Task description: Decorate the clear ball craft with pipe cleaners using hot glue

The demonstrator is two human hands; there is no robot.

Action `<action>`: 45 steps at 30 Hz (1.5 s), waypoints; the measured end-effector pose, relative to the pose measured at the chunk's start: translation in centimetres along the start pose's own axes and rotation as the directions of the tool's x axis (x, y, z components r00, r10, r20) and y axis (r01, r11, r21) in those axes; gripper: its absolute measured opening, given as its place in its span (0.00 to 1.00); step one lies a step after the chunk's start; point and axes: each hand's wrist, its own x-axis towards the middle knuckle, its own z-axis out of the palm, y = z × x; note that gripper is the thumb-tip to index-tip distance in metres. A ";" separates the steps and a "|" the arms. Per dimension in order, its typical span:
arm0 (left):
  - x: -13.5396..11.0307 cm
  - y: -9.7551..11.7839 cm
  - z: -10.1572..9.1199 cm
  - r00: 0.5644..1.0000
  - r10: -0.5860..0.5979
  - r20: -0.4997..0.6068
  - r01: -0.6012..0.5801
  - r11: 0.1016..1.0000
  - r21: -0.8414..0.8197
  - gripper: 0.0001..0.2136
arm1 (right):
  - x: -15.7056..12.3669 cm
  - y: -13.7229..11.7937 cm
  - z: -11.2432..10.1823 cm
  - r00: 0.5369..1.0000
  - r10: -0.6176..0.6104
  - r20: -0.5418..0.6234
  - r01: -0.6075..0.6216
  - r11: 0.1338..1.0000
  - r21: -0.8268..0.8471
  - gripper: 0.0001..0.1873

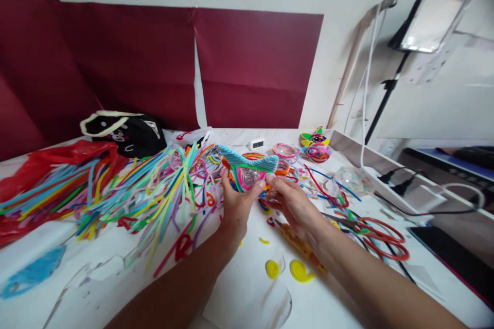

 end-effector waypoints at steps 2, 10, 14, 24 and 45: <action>-0.1 0.0 0.2 0.999 0.025 -0.021 -0.025 1.000 -0.005 0.41 | 0.1 0.1 -0.2 1.000 0.001 -0.001 -0.001 1.000 -0.002 0.26; 0.1 -0.3 0.0 0.999 -0.036 0.010 0.037 0.999 -0.013 0.43 | 0.7 0.3 -0.7 0.999 0.032 -0.017 -0.032 0.999 0.000 0.20; 0.2 -0.4 0.0 0.995 -0.088 0.044 0.091 0.993 -0.071 0.46 | 0.8 0.3 -0.8 0.998 0.050 -0.023 -0.050 0.999 -0.001 0.21; 0.6 -0.6 -0.3 0.988 -0.138 0.072 0.145 0.984 -0.108 0.40 | 1.5 1.4 -1.2 0.996 0.062 -0.070 -0.062 0.998 0.009 0.21; 0.7 -0.1 0.0 0.995 -0.093 0.033 0.094 0.996 -0.013 0.30 | 0.7 1.4 -0.7 0.991 0.074 -0.108 -0.073 0.997 0.013 0.27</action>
